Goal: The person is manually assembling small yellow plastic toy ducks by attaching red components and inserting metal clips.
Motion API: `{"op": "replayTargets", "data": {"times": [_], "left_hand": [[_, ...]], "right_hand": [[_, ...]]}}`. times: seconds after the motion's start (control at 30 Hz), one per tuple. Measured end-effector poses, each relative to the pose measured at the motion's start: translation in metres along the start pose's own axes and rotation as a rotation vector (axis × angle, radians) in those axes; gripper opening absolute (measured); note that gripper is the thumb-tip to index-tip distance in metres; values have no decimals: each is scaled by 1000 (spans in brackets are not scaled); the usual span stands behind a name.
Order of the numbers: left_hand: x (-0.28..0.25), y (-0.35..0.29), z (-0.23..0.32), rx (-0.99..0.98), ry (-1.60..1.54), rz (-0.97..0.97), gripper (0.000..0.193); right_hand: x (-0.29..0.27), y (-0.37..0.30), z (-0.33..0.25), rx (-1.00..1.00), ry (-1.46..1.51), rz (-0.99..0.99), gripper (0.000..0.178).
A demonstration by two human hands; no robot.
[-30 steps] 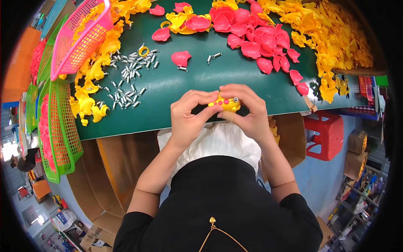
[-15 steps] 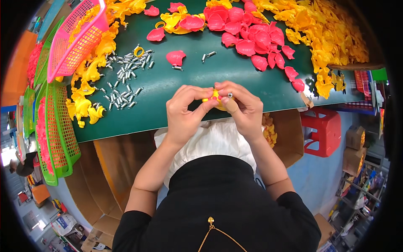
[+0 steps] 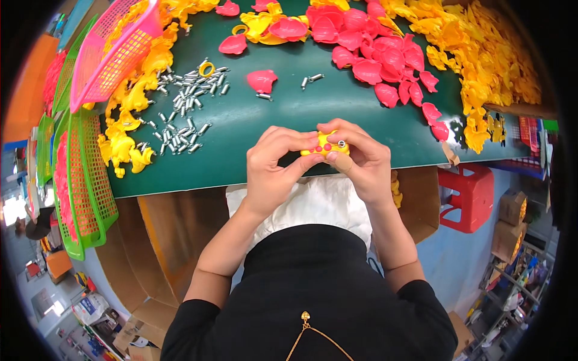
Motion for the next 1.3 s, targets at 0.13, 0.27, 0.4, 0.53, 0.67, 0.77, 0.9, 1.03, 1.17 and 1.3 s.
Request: {"op": "replayTargets", "data": {"times": [0.13,0.27,0.4,0.53,0.67,0.77,0.9,1.03,1.17,1.3], "left_hand": [[-10,2,10,37,122,-18,20],[-34,16,11,34,214,-344,20],[-105,61,25,96,681,43,16],[-162,90,15,88,1167,283,15],[-195,113,-4,156,1649,400,23],[-206,110,-20,382,1706,415,25],[-221,119,-34,273,1387,321,31],[-195,92,7,373,1307,439,36],[-161,53,34,372,1252,434,37],[-107,7,32,385,1072,128,25]], "right_hand": [[7,5,-12,-114,-265,-43,22],[-18,-14,-27,41,-359,-105,20],[-65,-53,-85,215,-839,-351,23],[-63,-47,-122,119,-1202,-443,27],[-23,17,-99,13,-1007,-401,23],[36,96,-59,-267,-819,-472,21],[96,192,17,-653,-1086,-496,32],[114,220,59,-689,-1329,-657,36],[97,213,37,-639,-1403,-635,29],[67,172,-8,-415,-869,-297,22]]}}
Point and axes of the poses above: each hand's wrist, its own y-axis towards the middle knuckle, its own x-axis out of the palm, z = x × y, the point moved 7 cm from there along y, towards the middle knuckle, and after that the axes turned 10 degrees about -x, right-handed, at the moved point
